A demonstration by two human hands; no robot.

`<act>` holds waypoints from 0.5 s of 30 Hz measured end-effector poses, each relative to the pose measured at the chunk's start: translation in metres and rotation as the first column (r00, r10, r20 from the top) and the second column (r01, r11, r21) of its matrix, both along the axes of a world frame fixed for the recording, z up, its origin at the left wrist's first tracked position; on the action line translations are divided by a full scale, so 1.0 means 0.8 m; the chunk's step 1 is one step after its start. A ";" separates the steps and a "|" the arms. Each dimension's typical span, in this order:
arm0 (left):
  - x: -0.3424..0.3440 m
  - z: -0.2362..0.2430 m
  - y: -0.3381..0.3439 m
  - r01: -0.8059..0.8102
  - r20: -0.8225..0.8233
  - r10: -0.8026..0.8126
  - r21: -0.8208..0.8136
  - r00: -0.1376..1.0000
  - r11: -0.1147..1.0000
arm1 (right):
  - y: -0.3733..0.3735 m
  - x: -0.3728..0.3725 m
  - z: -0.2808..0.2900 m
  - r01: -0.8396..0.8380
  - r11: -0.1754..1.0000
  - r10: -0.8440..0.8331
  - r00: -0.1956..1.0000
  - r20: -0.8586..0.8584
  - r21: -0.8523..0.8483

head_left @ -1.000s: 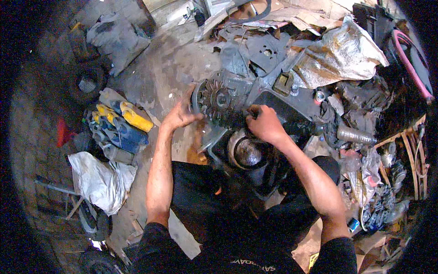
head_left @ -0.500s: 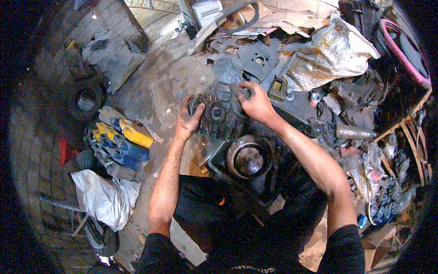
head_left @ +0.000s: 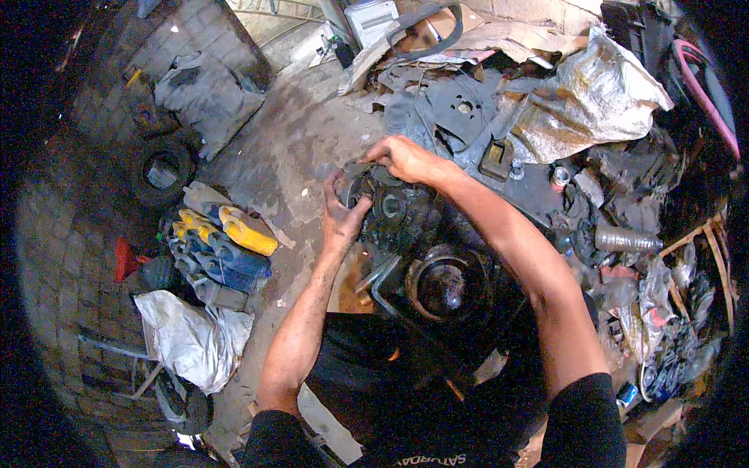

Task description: The person cleans and reassembles internal components of a disassembled alternator, including placing a rotor assembly and gear-like part into the housing by hand.

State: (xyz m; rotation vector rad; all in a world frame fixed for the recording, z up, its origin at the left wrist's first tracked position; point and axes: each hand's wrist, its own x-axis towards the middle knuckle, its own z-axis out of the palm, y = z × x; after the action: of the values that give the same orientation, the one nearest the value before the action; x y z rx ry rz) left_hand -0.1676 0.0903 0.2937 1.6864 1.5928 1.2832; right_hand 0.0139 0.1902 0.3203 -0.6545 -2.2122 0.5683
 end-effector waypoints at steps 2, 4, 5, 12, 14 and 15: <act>-0.016 -0.018 0.009 -0.028 0.016 0.028 0.015 0.999 0.999 | 0.004 0.003 0.007 0.117 0.992 -0.110 0.986 0.127 -0.047; -0.004 -0.017 0.009 -0.010 -0.008 0.010 0.080 1.000 0.997 | 0.022 0.034 -0.001 0.271 0.961 -0.252 0.942 0.221 -0.059; 0.004 -0.011 0.010 0.006 -0.024 -0.003 0.121 1.000 0.993 | 0.037 0.053 -0.012 0.346 0.937 -0.324 0.914 0.244 -0.050; -0.020 -0.011 0.014 0.100 0.159 -0.109 0.061 0.981 0.993 | 0.021 0.049 -0.040 0.189 0.943 -0.203 0.979 -0.023 -0.275; -0.026 -0.009 0.018 0.184 0.223 -0.193 0.057 0.956 0.981 | 0.001 0.035 -0.038 0.105 0.931 -0.101 0.994 0.031 -0.350; -0.031 -0.005 0.018 0.230 0.224 -0.240 0.072 0.945 0.971 | -0.006 0.029 -0.039 0.104 0.915 -0.081 0.994 0.074 -0.389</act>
State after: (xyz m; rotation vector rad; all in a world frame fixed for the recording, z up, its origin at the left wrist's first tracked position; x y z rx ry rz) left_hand -0.1925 0.1050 0.2898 1.6285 1.1978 1.3443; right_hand 0.0371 0.1856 0.2893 -0.9872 -2.1202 0.9695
